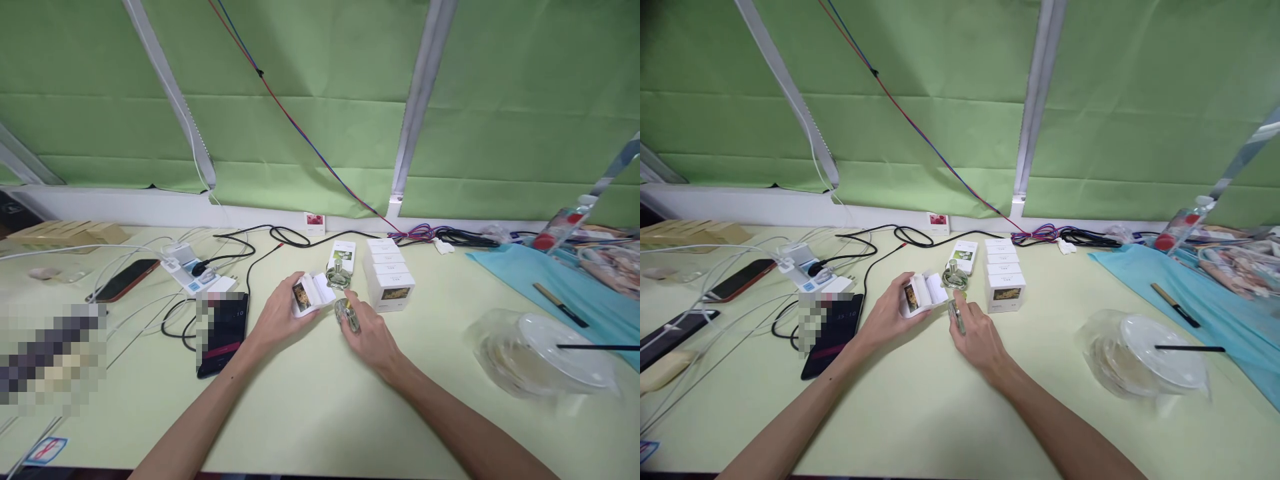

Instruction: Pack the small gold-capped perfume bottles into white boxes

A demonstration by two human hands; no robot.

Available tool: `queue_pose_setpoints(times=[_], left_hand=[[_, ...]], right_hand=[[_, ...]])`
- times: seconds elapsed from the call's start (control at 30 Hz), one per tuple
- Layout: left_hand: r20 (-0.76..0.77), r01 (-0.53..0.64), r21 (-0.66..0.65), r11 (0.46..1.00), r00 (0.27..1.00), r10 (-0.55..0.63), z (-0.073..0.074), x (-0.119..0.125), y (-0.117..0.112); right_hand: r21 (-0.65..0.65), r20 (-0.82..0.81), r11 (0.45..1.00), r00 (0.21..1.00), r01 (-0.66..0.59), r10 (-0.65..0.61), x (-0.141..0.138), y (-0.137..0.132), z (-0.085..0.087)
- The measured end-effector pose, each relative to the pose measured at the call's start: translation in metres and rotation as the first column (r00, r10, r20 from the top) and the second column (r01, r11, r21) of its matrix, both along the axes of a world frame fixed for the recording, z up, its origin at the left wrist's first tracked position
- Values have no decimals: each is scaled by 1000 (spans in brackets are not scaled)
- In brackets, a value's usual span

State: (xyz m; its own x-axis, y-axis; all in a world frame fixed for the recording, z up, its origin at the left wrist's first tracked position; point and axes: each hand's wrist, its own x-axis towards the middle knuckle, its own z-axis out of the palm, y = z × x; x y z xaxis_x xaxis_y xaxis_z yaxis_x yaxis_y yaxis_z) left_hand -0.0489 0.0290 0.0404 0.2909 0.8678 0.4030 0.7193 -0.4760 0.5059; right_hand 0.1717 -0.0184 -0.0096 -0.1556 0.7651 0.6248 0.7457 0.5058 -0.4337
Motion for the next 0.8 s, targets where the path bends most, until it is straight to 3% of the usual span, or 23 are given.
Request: queue_pose_setpoints(times=[0.37,0.57,0.67,0.8], left_hand=[[30,-80,-3,997,996,80,-11,-1,2],[31,-88,-24,996,996,89,-10,0,2],[41,-94,-39,995,995,96,-10,0,2],[49,-98,-48,994,994,100,-10,0,2]], right_hand=[[-116,-106,987,990,-110,98,-2,-2,6],[-255,-291,929,937,-269,191,-2,-7,8],[-264,-342,906,910,-331,234,-2,-8,8],[-228,-285,925,929,-305,237,-2,-7,8]])
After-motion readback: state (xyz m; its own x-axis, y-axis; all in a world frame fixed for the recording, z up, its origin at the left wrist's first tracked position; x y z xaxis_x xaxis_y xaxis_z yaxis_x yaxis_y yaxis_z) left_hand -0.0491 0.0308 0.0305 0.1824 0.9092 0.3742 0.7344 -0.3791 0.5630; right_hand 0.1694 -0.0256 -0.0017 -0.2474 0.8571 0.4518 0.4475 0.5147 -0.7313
